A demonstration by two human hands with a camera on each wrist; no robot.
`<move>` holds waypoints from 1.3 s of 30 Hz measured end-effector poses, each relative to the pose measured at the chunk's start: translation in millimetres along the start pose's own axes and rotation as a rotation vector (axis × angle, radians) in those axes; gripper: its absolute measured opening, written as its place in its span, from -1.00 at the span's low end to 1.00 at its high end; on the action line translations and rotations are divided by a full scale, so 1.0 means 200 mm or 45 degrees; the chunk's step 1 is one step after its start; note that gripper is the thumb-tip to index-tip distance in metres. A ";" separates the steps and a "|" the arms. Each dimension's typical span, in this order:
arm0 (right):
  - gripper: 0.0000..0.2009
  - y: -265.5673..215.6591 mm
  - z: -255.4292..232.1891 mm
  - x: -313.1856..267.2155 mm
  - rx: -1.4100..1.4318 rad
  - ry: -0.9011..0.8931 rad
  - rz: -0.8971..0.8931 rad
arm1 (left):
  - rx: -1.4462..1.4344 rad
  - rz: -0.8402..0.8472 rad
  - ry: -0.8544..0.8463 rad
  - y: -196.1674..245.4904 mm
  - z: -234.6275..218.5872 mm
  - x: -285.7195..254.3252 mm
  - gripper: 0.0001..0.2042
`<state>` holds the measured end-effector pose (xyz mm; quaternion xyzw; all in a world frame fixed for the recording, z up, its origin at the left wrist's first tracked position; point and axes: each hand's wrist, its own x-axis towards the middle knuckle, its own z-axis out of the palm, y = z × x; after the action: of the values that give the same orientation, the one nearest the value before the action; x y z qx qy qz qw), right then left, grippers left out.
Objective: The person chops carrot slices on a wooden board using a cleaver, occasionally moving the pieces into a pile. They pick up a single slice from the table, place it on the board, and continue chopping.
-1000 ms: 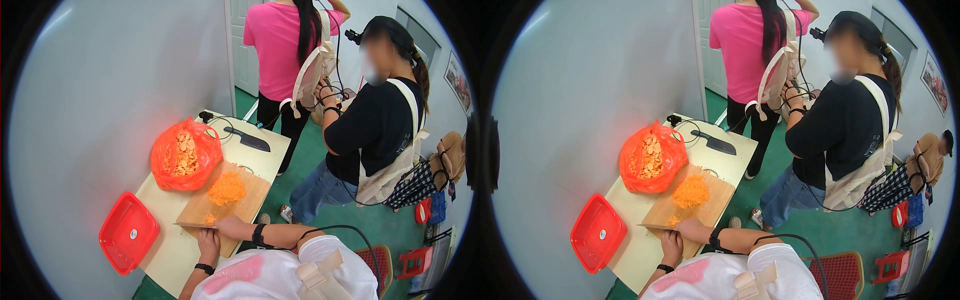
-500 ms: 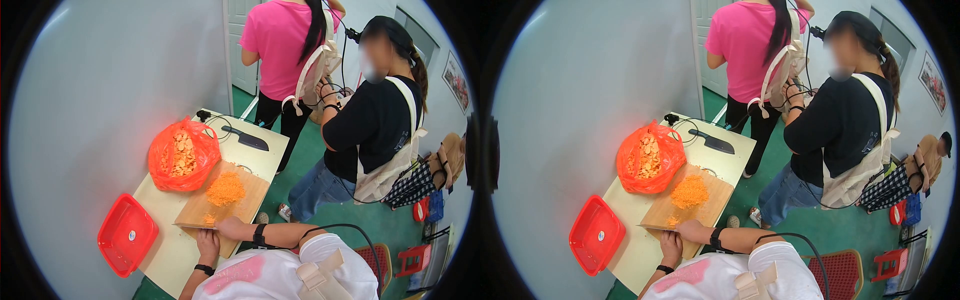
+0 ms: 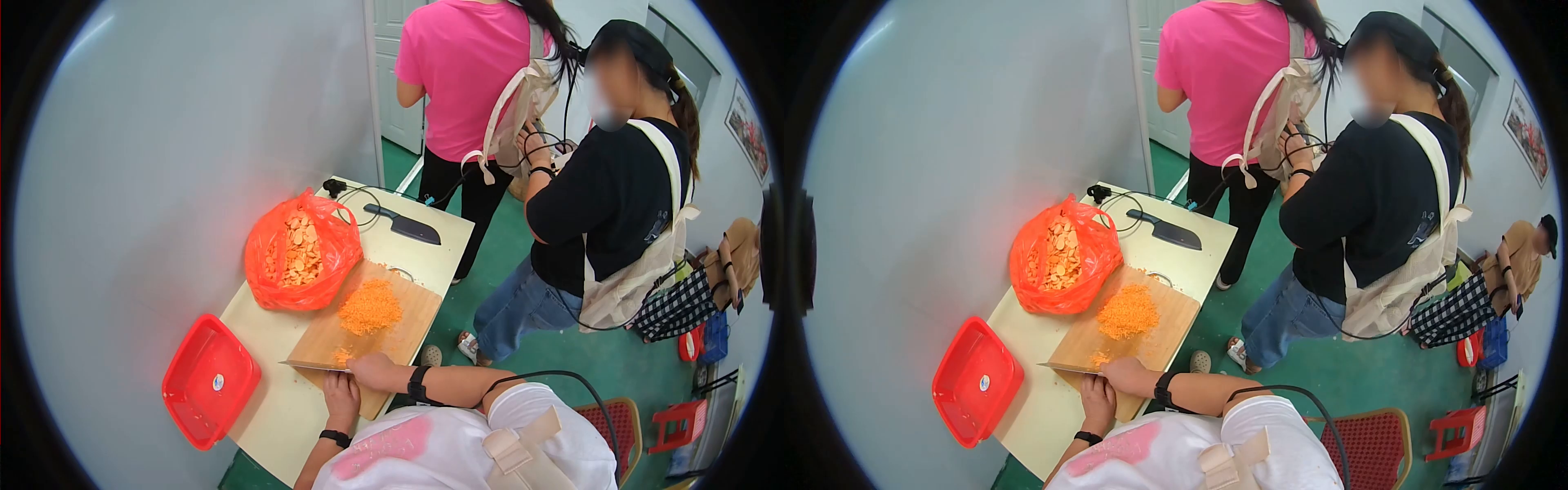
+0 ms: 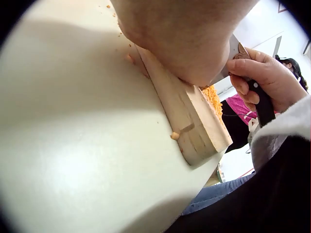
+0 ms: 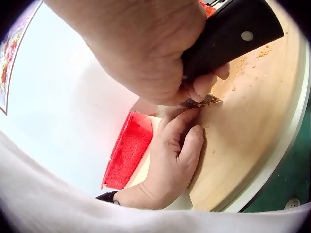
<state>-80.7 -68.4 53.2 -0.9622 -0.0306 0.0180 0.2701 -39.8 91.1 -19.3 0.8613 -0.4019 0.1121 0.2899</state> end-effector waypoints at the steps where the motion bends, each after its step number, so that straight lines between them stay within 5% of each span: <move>1: -0.80 0.00 0.00 0.00 0.011 -0.001 0.008 | 0.000 0.005 -0.002 0.01 -0.01 0.00 -0.73; 39: -0.76 0.01 -0.03 0.03 0.140 -0.093 0.113 | -0.040 0.055 0.090 0.01 -0.01 0.02 -0.74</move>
<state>-75.2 -73.2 56.8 -0.9450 0.0031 0.0667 0.3201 -38.0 88.5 -14.9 0.8432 -0.4118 0.1423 0.3149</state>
